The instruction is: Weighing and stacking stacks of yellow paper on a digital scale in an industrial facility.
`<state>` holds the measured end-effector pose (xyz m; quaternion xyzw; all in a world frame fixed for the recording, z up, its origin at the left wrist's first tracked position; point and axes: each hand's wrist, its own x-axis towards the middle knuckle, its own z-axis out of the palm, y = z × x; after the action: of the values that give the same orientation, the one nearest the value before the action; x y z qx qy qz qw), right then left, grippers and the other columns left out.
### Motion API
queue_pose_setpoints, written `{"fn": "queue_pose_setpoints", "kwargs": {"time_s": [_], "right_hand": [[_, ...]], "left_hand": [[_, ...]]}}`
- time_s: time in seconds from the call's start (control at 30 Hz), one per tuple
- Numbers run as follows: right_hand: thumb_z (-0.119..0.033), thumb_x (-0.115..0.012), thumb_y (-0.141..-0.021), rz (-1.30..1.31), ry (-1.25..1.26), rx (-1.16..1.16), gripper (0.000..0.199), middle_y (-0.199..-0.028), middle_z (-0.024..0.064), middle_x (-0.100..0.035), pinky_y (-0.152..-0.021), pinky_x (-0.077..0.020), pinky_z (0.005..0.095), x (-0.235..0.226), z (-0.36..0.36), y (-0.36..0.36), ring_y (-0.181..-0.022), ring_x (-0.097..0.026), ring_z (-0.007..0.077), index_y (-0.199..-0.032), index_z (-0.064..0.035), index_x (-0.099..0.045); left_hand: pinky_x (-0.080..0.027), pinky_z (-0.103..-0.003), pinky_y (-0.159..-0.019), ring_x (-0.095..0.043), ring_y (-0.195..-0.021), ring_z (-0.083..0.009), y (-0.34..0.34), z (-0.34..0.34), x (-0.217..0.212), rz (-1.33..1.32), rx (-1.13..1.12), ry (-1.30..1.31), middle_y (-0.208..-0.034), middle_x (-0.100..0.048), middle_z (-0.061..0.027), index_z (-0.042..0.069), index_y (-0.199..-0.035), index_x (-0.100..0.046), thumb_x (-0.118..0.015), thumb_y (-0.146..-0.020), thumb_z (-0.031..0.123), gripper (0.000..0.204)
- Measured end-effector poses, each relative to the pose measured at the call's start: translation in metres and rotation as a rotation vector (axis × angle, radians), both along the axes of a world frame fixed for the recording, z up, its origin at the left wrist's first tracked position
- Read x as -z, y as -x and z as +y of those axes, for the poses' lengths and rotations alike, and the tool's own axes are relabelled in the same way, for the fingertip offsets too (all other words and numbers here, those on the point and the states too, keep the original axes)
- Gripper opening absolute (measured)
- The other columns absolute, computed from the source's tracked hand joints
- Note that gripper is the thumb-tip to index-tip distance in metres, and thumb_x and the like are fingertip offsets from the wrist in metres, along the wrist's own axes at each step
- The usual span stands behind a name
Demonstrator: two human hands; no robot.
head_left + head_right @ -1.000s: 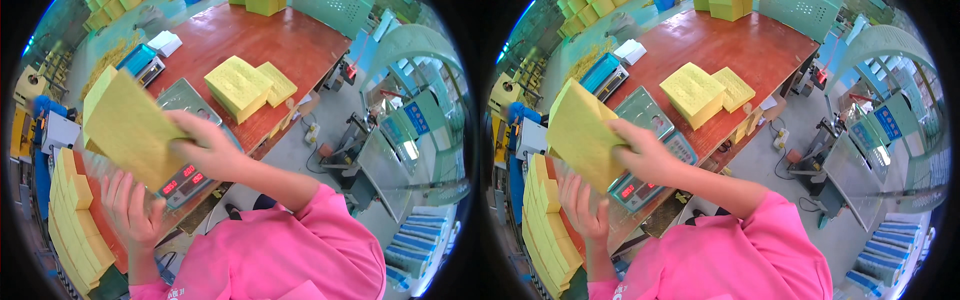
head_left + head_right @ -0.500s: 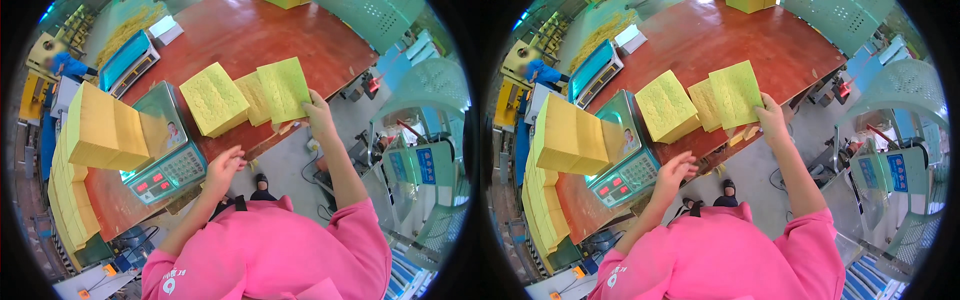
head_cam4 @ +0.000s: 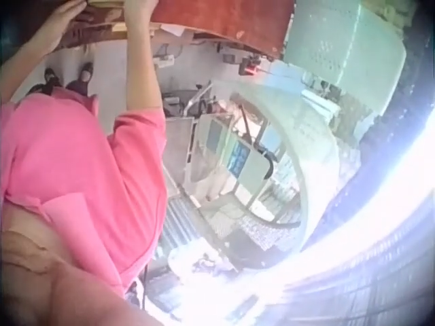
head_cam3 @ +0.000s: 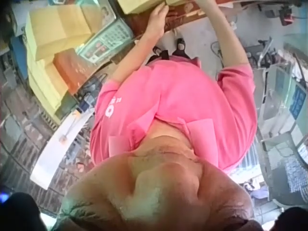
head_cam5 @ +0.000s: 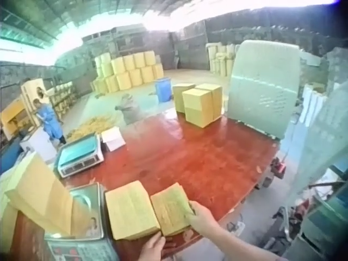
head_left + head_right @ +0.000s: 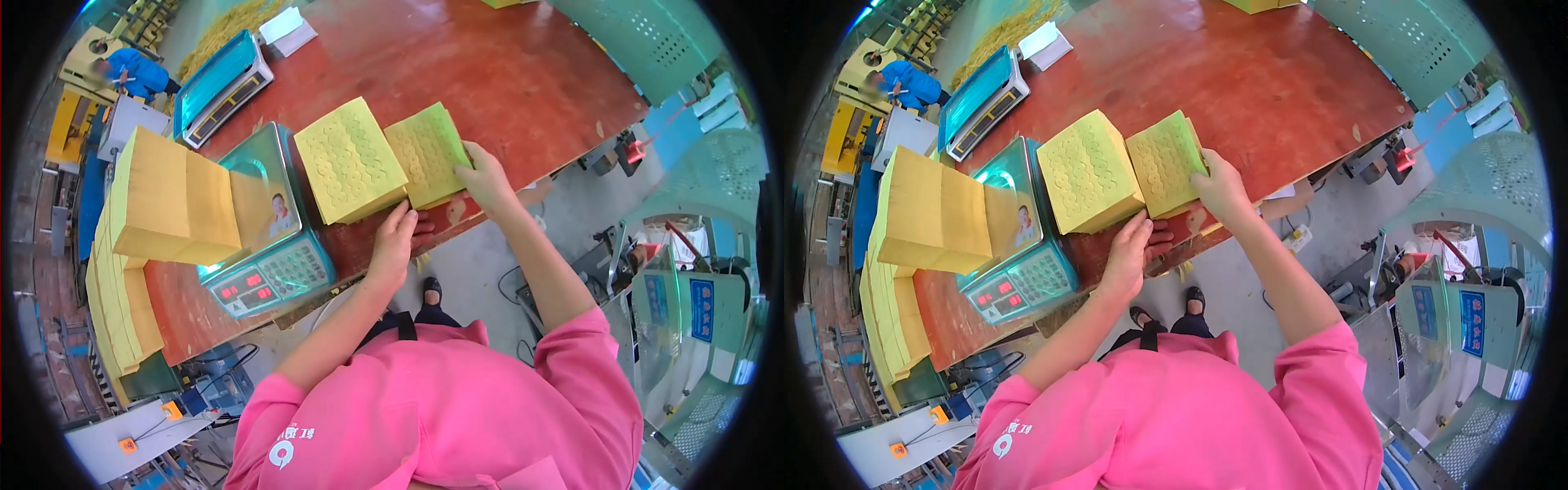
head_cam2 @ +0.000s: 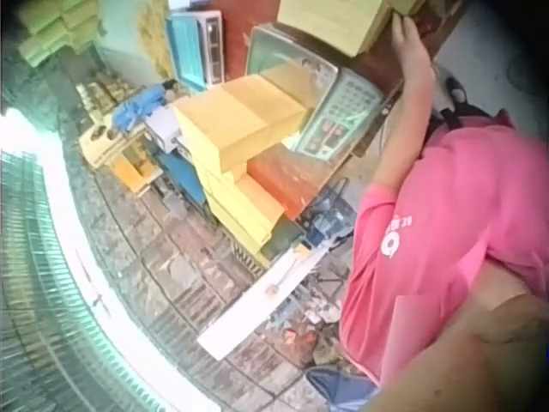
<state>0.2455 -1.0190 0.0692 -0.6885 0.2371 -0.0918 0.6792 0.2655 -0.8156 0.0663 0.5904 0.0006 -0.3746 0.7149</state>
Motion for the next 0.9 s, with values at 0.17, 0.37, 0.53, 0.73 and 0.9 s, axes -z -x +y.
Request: {"fn": "queue_pose_setpoints", "kwargs": {"time_s": [0.17, 0.37, 0.53, 0.73, 0.9], "right_hand": [[-0.007, -0.059, -0.088, 0.054, 0.148, 0.042, 0.042, -0.100, 0.0170, -0.069, -0.076, -0.0538, 0.0332, -0.011, 0.000, 0.010, -0.088, -0.067, 0.0205, -0.129, 0.0015, -0.055], [-0.007, -0.062, -0.086, 0.055, 0.351, 0.131, 0.030, -0.085, 0.0144, -0.068, -0.070, -0.0514, 0.0348, -0.008, -0.003, 0.017, -0.074, -0.065, 0.0201, -0.116, -0.0027, -0.065], [-0.004, -0.065, -0.084, 0.046, 0.474, 0.152, 0.033, -0.079, 0.0070, -0.063, -0.068, -0.0487, 0.0296, -0.003, -0.004, 0.014, -0.070, -0.057, 0.0136, -0.117, -0.0040, -0.065], [-0.003, -0.064, -0.082, 0.046, 0.509, 0.160, 0.033, -0.081, 0.0118, -0.065, -0.070, -0.0503, 0.0327, -0.003, -0.005, 0.018, -0.072, -0.061, 0.0209, -0.116, -0.0037, -0.064], [-0.002, -0.065, -0.082, 0.031, 0.452, 0.166, 0.034, -0.077, 0.0091, -0.062, -0.068, -0.0490, 0.0305, -0.002, -0.001, 0.017, -0.069, -0.058, 0.0168, -0.116, -0.0021, -0.064]], "left_hand": [[-0.055, -0.033, -0.085, -0.063, -0.101, -0.0201, -0.001, -0.002, -0.003, -0.036, 0.012, -0.022, -0.115, -0.060, -0.0123, -0.001, -0.137, -0.048, -0.044, -0.104, 0.017, 0.038], [-0.056, -0.033, -0.082, -0.064, -0.099, -0.0197, 0.002, -0.009, -0.002, -0.104, 0.017, -0.140, -0.114, -0.060, -0.0119, 0.000, -0.140, -0.047, -0.044, -0.104, 0.016, 0.040], [-0.057, -0.029, -0.072, -0.065, -0.090, -0.0175, 0.002, -0.012, 0.003, -0.129, -0.052, -0.205, -0.110, -0.061, -0.0108, 0.002, -0.140, -0.049, -0.045, -0.104, 0.016, 0.039], [-0.057, -0.027, -0.069, -0.065, -0.085, -0.0153, 0.004, -0.017, 0.005, -0.165, -0.036, -0.232, -0.107, -0.062, -0.0096, 0.003, -0.139, -0.051, -0.047, -0.103, 0.015, 0.038], [-0.057, -0.028, -0.071, -0.065, -0.086, -0.0159, 0.001, -0.011, 0.004, -0.205, 0.028, -0.249, -0.107, -0.063, -0.0097, 0.003, -0.143, -0.046, -0.047, -0.102, 0.014, 0.042]]}}
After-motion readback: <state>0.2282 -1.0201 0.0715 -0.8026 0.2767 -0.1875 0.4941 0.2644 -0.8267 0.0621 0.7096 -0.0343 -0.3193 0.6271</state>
